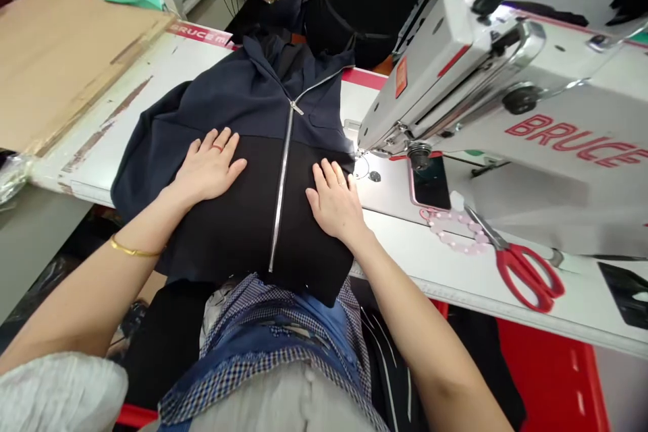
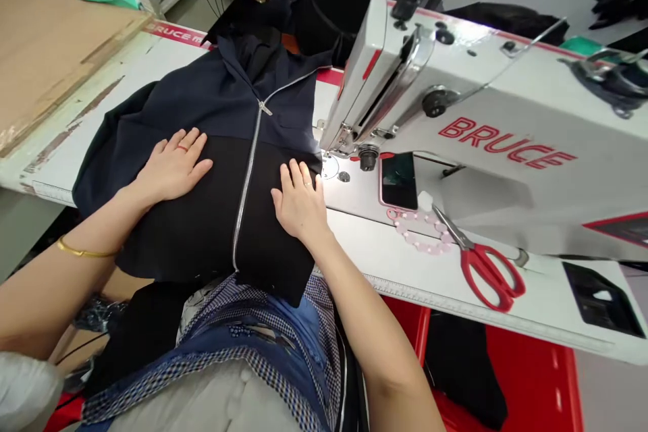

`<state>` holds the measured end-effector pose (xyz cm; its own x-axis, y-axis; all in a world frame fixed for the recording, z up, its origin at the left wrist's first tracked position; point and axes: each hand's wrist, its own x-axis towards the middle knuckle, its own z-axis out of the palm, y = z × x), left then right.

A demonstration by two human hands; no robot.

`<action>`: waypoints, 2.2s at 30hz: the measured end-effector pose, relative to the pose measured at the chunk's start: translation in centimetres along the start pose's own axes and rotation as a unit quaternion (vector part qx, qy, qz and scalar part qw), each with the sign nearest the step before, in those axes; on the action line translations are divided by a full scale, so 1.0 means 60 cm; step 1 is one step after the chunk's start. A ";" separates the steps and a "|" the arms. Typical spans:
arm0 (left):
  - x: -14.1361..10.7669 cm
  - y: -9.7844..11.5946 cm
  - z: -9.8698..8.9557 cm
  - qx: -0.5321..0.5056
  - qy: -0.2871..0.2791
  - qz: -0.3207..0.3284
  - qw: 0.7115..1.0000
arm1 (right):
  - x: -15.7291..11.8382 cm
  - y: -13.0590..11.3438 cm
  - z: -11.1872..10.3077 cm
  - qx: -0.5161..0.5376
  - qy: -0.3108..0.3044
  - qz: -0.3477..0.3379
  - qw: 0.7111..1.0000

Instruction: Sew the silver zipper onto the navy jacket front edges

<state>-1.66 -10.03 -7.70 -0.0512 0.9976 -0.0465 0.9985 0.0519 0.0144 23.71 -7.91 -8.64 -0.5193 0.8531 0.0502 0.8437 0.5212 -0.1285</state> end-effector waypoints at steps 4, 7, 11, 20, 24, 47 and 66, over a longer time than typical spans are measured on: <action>0.026 -0.013 -0.001 -0.001 0.003 -0.021 1.000 | 0.035 0.006 0.004 0.007 0.004 -0.018 1.000; 0.027 -0.017 0.000 -0.001 0.012 -0.022 1.000 | 0.036 0.011 0.005 0.012 0.012 -0.023 1.000; 0.025 -0.016 0.000 -0.004 0.018 -0.025 1.000 | 0.033 0.013 0.005 0.014 0.015 -0.026 0.999; 0.022 -0.026 0.005 -0.015 0.039 -0.016 0.999 | 0.033 0.017 0.005 0.020 0.015 -0.028 0.999; 0.006 -0.022 -0.004 0.002 0.059 0.034 0.998 | 0.033 0.012 -0.006 0.022 0.013 -0.034 0.999; -0.036 0.036 -0.009 0.018 -0.029 0.190 0.981 | 0.016 0.007 -0.009 0.002 -0.051 -0.170 0.984; -0.168 -0.079 0.029 -0.017 0.083 0.027 0.996 | -0.019 0.018 0.003 -0.032 -0.013 -0.142 0.989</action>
<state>-5.85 -20.39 -9.01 -0.0025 0.9927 0.1204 0.9989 -0.0031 0.0461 25.17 -8.31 -8.99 -0.7391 0.6718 0.0495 0.6700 0.7407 -0.0492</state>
